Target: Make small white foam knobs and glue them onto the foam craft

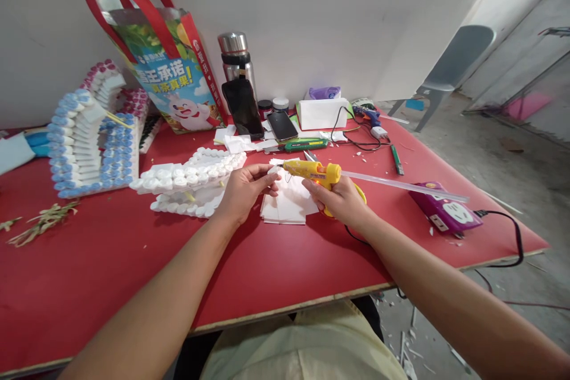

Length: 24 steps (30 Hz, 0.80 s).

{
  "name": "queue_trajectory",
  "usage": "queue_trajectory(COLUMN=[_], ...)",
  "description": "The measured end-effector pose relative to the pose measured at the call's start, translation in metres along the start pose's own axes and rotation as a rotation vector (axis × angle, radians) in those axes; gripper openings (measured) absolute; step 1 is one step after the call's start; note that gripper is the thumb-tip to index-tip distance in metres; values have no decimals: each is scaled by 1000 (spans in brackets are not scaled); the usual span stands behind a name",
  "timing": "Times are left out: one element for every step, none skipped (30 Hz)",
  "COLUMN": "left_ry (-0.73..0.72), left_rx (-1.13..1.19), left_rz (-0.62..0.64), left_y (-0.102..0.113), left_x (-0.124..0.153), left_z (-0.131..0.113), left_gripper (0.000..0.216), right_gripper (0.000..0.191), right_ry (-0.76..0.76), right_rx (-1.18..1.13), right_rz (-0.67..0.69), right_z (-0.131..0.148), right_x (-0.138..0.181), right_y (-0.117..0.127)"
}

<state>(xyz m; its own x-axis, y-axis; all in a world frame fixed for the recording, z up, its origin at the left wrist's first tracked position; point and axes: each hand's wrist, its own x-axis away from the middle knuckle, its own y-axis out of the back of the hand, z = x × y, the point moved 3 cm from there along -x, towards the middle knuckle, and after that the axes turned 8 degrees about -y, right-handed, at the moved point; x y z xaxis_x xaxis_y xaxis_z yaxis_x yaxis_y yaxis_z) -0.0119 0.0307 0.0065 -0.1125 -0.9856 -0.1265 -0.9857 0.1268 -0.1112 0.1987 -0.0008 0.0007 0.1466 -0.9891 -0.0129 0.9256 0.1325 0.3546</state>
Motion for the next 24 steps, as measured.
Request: queue_trajectory(left_ry=[2,2,2,0,-2,-3,-2,0,2,4,5,4,3,1,-1,-3,-4,-5,-7,-7,-6,-2,3,6], left_rx=[0,0,0,1,0,-2,-6,-9,-12,-16,-20,-22,-23,-22,-20,-18,-18,-19,-23,-30,-40,-52,-66,-82], left_rz=[-1,-2,-2,-3,-3,-2,0,2,6,8,10,10,9,8,6,6,6,6,7,6,7,6,4,2], left_y=[0,0,0,0,0,0,0,-1,-1,-1,-2,-2,-2,-2,-2,-1,-1,-1,-1,-1,-1,-1,-1,-2], left_x=[0,0,0,-1,-1,0,0,0,0,0,1,1,1,1,1,1,1,1,0,1,1,1,1,2], left_z=[0,0,0,-1,-1,-1,-1,-2,-2,-2,-2,-2,-2,-2,-1,-1,-1,-1,-1,-1,-2,-2,-2,-3], left_gripper=[42,41,40,39,38,37,36,36,36,37,38,38,39,40,40,40,41,41,41,42,43,44,46,47], right_gripper=[54,54,53,52,51,51,51,50,50,50,50,50,51,51,52,53,53,52,51,50,49,48,47,46], right_ry=[4,13,25,35,42,45,43,39,35,33,31,31,30,30,29,26,25,25,28,35,44,53,61,66], right_rx=[4,10,18,26,34,40,43,43,41,39,39,40,44,48,53,59,63,67,67,65,61,57,55,56], right_rz=[4,8,13,15,15,13,10,7,6,3,-1,-6,-13,-17,-21,-25,-26,-25,-20,-14,-6,1,3,2], right_z=[0,0,0,1,2,2,3,3,3,3,3,3,2,2,1,1,2,2,2,3,4,4,4,4], right_x=[0,0,1,1,1,2,2,2,1,1,1,1,1,1,1,2,2,2,3,3,3,3,3,3], right_y=[0,0,0,0,0,-1,-1,-1,-1,-1,0,0,0,0,1,1,1,0,0,0,-1,-1,-2,-2])
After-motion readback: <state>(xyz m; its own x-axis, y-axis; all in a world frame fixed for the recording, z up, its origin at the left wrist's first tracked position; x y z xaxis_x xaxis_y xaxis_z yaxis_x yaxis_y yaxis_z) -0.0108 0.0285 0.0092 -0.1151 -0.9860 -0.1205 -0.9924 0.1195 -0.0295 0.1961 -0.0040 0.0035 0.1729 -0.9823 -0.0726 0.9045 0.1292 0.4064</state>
